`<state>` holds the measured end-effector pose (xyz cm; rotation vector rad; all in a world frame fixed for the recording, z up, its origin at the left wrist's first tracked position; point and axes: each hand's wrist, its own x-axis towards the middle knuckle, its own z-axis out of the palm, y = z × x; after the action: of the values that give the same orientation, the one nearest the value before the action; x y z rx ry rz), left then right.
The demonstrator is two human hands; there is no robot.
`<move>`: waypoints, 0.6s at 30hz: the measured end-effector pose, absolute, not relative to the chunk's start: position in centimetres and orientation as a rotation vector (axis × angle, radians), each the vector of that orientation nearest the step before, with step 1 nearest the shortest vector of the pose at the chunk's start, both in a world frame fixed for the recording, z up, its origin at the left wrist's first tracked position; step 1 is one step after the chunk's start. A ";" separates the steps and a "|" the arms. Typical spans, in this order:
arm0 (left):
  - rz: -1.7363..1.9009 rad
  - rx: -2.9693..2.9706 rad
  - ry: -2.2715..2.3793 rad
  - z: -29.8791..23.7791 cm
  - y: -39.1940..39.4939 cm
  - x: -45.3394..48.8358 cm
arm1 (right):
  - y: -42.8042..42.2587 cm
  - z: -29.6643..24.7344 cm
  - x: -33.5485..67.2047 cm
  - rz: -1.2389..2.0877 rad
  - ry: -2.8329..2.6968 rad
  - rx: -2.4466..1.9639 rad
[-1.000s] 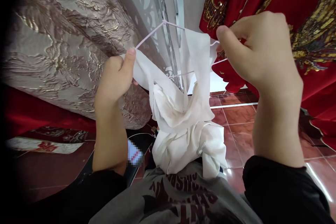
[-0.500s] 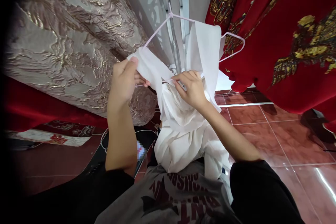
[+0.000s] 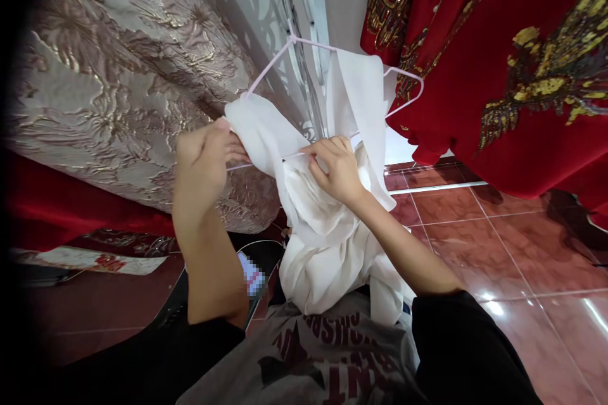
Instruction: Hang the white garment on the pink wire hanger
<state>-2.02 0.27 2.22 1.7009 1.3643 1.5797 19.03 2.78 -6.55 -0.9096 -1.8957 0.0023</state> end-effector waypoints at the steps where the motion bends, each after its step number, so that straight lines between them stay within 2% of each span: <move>1: 1.626 1.712 1.348 1.6 -0.2 -1.8 | 2.8 -6.6 19.1 0.005 -1.892 -0.906; 5: 1.911 1.629 1.489 -1.2 -1.2 -0.1 | 2.8 -6.7 19.2 0.007 -1.879 -0.937; 10: 2.061 1.473 1.294 -4.8 -1.9 2.3 | 2.8 -7.2 18.5 -0.023 -1.855 -0.939; 13: 2.021 1.461 1.187 -5.3 -2.2 3.0 | 2.8 -7.3 18.1 -0.039 -1.841 -0.959; 18: 1.748 1.460 1.259 -3.4 -1.2 2.9 | 2.6 -7.3 17.7 0.014 -1.804 -0.987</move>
<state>2.88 -1.21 -3.41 1.4596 1.2594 1.7485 17.66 2.62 -7.34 -0.9875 -1.8038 0.0142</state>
